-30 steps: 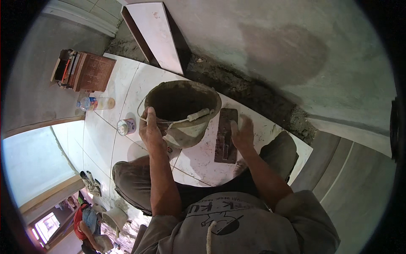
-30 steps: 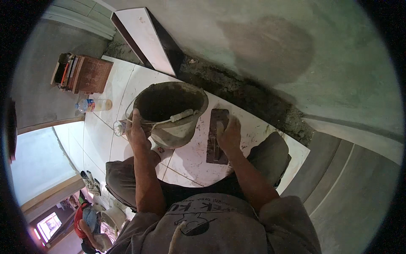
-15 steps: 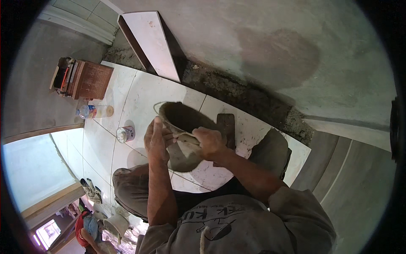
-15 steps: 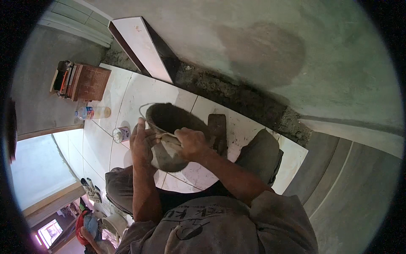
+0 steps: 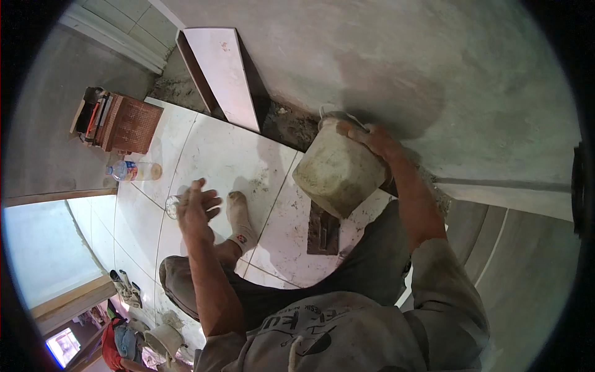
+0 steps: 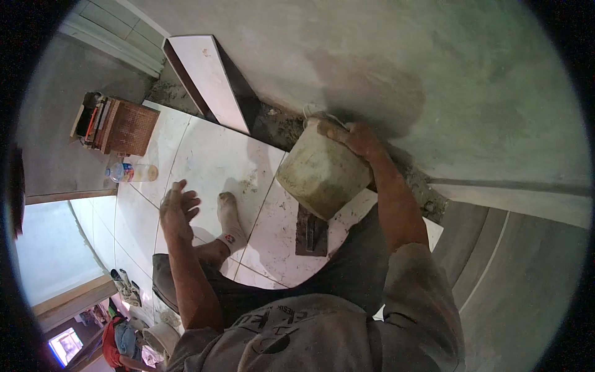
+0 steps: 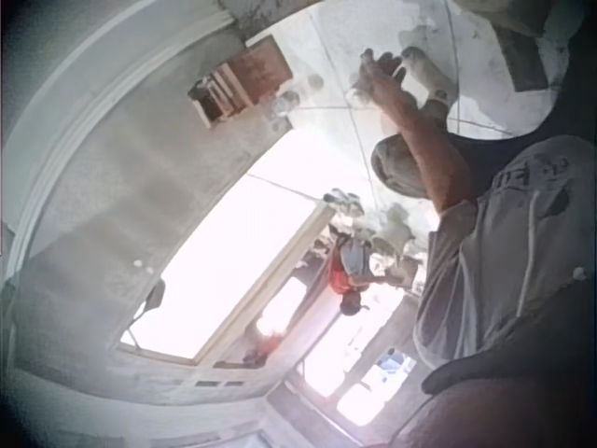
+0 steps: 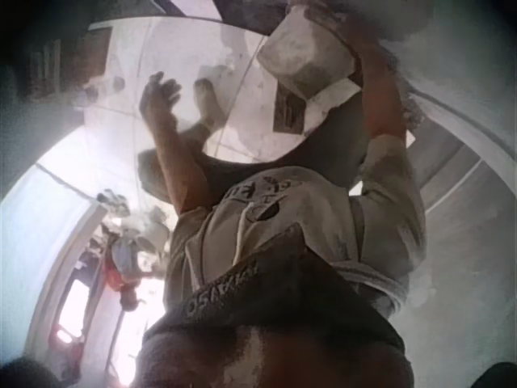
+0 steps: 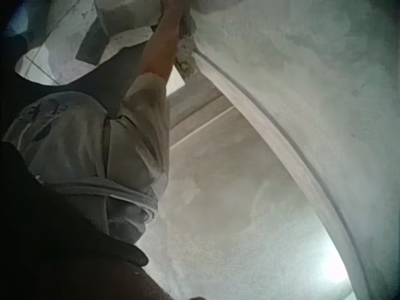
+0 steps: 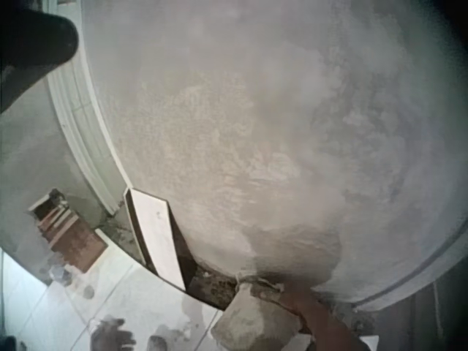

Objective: Applying mortar and laying tiles on a floor during a renovation.

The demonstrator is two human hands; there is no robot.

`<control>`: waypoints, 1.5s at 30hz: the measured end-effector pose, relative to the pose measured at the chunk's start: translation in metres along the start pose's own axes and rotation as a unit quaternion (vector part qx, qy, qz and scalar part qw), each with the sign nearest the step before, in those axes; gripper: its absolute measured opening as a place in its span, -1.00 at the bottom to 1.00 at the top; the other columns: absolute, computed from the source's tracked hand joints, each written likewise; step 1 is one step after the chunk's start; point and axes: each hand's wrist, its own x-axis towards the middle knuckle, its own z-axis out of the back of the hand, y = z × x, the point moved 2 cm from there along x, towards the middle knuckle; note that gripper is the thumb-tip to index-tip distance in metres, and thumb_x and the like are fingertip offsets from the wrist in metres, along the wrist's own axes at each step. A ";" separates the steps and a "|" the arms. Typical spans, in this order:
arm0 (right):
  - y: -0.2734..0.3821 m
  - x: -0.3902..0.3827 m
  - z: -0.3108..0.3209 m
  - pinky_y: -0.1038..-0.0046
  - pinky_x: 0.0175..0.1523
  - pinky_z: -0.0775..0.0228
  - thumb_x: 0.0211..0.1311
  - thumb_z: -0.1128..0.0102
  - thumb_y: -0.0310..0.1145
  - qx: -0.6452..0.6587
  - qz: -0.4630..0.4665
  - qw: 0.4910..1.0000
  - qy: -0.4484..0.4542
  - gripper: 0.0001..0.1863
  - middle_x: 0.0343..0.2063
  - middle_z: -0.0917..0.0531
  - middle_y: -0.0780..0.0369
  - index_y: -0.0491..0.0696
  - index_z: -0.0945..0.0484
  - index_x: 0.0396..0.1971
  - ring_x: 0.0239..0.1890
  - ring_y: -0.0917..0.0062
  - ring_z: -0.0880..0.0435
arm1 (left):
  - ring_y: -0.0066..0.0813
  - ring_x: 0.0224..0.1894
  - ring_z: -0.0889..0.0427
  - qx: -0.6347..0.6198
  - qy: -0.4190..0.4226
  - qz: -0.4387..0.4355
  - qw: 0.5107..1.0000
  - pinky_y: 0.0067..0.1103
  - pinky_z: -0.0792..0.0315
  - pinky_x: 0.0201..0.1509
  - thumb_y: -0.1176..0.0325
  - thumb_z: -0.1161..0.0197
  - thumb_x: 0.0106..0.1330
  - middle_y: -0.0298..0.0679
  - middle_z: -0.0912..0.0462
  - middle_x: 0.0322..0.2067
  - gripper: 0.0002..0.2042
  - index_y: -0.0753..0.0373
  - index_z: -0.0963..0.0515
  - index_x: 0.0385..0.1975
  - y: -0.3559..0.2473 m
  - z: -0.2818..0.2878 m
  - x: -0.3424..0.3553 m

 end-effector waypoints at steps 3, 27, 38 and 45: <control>0.013 -0.010 -0.002 0.40 -0.07 -0.38 -0.05 -0.25 0.12 0.037 0.055 0.996 -0.058 -0.34 -0.26 -0.63 0.11 -0.15 -0.54 -0.11 -0.23 0.40 -0.60 | -0.52 -0.42 -0.55 0.008 0.039 0.001 0.999 -0.63 -0.40 -0.40 0.03 -0.07 0.29 -0.22 -0.56 -0.42 -0.56 0.31 -0.48 -0.07 0.005 -0.009 0.002; 0.071 -0.090 -0.147 0.22 -0.38 -0.37 0.02 -0.22 -0.02 0.037 0.253 0.967 0.019 -0.58 -0.58 -0.53 0.01 -0.14 -0.49 -0.53 -0.54 0.13 -0.50 | -0.51 -0.44 -0.58 0.038 -0.060 -0.121 0.990 -0.63 -0.43 -0.41 0.09 -0.05 0.33 -0.19 -0.59 -0.41 -0.62 0.30 -0.50 -0.09 0.004 0.000 0.022; 0.063 -0.004 -0.073 0.29 -0.24 -0.40 -0.04 -0.23 0.12 -0.145 0.222 0.963 -0.034 -0.45 -0.49 -0.58 -0.04 -0.14 -0.60 -0.37 -0.38 0.19 -0.62 | -0.50 -0.45 -0.58 0.055 -0.067 -0.129 0.988 -0.64 -0.43 -0.44 0.08 -0.05 0.33 -0.16 -0.60 -0.40 -0.61 0.30 -0.51 -0.11 0.007 0.004 0.021; 0.075 -0.054 -0.136 0.31 -0.32 -0.35 -0.05 -0.28 0.06 0.003 0.249 0.968 0.039 -0.50 -0.58 -0.53 -0.02 -0.16 -0.56 -0.49 -0.48 0.22 -0.57 | -0.50 -0.45 -0.59 0.042 -0.083 -0.118 0.989 -0.64 -0.44 -0.43 0.08 -0.06 0.33 -0.17 -0.60 -0.40 -0.61 0.30 -0.51 -0.12 0.004 0.005 0.022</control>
